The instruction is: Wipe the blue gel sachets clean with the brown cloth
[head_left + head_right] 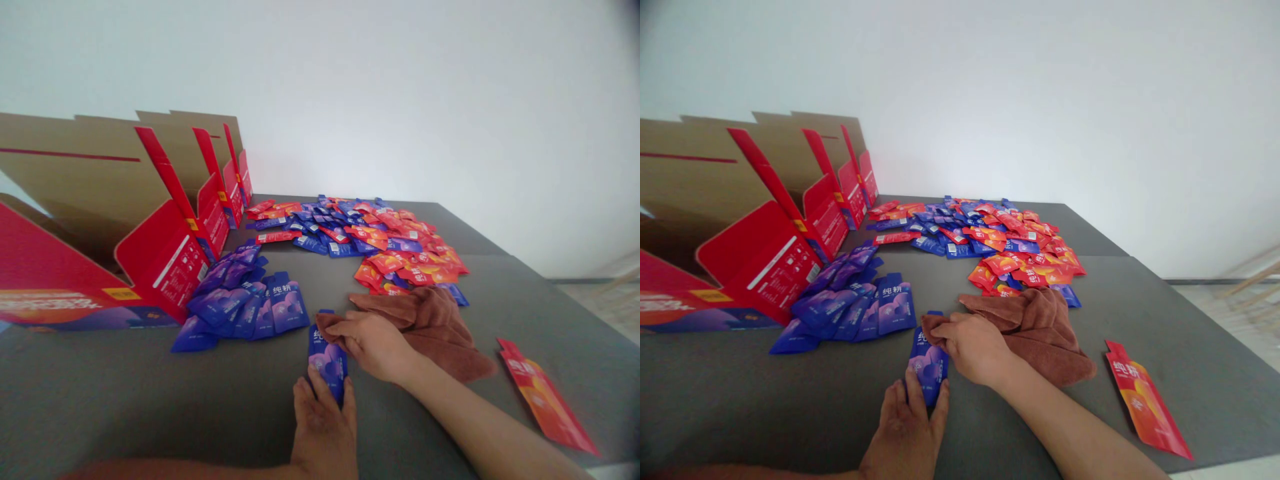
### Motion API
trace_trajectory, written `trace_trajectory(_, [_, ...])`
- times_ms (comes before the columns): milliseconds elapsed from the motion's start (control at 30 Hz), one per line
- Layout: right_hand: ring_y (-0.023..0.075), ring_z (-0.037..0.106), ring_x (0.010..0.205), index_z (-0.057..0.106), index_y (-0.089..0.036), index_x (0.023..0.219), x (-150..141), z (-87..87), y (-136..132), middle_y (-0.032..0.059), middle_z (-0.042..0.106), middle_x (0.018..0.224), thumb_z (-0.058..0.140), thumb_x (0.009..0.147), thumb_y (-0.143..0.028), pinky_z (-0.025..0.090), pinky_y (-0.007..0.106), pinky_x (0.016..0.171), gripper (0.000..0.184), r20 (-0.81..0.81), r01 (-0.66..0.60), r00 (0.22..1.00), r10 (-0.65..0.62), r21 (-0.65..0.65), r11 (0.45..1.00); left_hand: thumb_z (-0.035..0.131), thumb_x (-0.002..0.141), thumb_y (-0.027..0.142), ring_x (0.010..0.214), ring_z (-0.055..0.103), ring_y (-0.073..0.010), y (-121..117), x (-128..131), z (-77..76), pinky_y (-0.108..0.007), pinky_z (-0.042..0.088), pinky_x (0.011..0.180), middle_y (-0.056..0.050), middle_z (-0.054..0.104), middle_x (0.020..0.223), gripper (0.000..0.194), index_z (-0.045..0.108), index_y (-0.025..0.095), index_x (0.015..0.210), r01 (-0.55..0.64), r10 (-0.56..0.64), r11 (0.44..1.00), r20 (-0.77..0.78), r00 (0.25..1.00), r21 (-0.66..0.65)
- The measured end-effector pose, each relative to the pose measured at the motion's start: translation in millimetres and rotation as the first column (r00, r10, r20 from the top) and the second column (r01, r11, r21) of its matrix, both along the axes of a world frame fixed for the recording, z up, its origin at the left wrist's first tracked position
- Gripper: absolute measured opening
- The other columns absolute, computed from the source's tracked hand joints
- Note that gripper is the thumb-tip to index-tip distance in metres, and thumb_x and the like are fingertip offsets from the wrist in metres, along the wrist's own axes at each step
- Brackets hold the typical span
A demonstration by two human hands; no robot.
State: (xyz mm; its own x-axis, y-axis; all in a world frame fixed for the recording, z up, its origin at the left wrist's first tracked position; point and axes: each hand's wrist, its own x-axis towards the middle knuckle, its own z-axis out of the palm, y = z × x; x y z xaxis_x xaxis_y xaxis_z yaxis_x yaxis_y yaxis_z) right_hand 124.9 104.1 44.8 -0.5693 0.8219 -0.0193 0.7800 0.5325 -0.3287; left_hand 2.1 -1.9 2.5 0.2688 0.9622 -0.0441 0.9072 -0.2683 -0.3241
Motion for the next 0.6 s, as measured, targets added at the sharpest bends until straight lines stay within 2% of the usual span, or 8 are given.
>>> trace_trajectory(133, [0.0137, 0.053, 0.08, 0.064, -0.022, 0.097, -0.7, 2.8, -3.3, 0.0027, 0.06, 0.087, 0.041, 0.085, -0.016, 0.035, 0.024, 0.07, 0.027, -0.06, -0.124, 0.991, 0.123, -0.013, 0.992, 0.046, 0.077, 0.01, 0.104, 0.056, -0.0297, 0.7, -0.8, -2.0, -0.05, 0.038, 0.09, -0.018, 0.056, 0.122, 0.051, 0.046, 0.038, 0.119, 0.002, -0.002, 1.0, 0.036, 0.999, -0.003])
trace_trajectory(267, [0.0134, 0.054, 0.082, 0.063, -0.021, 0.093, -1.9, 3.6, -9.2, 0.0018, 0.061, 0.089, 0.043, 0.08, -0.01, 0.036, 0.024, 0.073, 0.026, -0.148, -0.274, 0.953, 0.265, -0.044, 0.961, 0.046, 0.078, 0.014, 0.104, 0.057, -0.0311, 0.2, 1.6, -3.2, -0.052, 0.037, 0.09, -0.018, 0.057, 0.12, 0.046, 0.049, 0.037, 0.117, -0.003, 0.003, 1.0, -0.002, 1.0, 0.001])
trace_trajectory(367, [0.0134, 0.054, 0.08, 0.064, -0.021, 0.089, -3.0, 4.0, -12.8, 0.0008, 0.061, 0.087, 0.046, 0.078, -0.011, 0.036, 0.024, 0.072, 0.023, -0.16, -0.342, 0.931, 0.328, -0.063, 0.938, 0.048, 0.078, 0.015, 0.105, 0.056, -0.0328, -0.3, 3.4, -2.4, -0.054, 0.037, 0.09, -0.019, 0.057, 0.12, 0.044, 0.051, 0.037, 0.116, -0.001, 0.0, 1.0, -0.027, 1.0, -0.012])
trace_trajectory(467, [0.0134, 0.054, 0.08, 0.064, -0.021, 0.091, -4.1, 4.4, -13.6, 0.0009, 0.062, 0.088, 0.046, 0.078, -0.011, 0.036, 0.025, 0.072, 0.024, -0.168, -0.324, 0.936, 0.311, -0.06, 0.944, 0.05, 0.076, 0.014, 0.105, 0.055, -0.0338, 0.1, 3.3, -0.8, -0.054, 0.038, 0.089, -0.019, 0.057, 0.121, 0.047, 0.049, 0.037, 0.117, 0.012, -0.013, 1.0, -0.047, 0.999, -0.026])
trace_trajectory(600, [0.0143, 0.054, 0.083, 0.064, -0.021, 0.094, -4.1, 4.3, -10.4, 0.0024, 0.062, 0.088, 0.041, 0.083, -0.012, 0.036, 0.025, 0.074, 0.027, -0.162, -0.204, 0.967, 0.194, -0.048, 0.978, 0.05, 0.076, 0.013, 0.103, 0.057, -0.0339, 0.8, 2.0, -0.7, -0.054, 0.039, 0.087, -0.021, 0.056, 0.12, 0.049, 0.046, 0.036, 0.119, 0.025, -0.026, 1.0, -0.043, 0.999, -0.012])
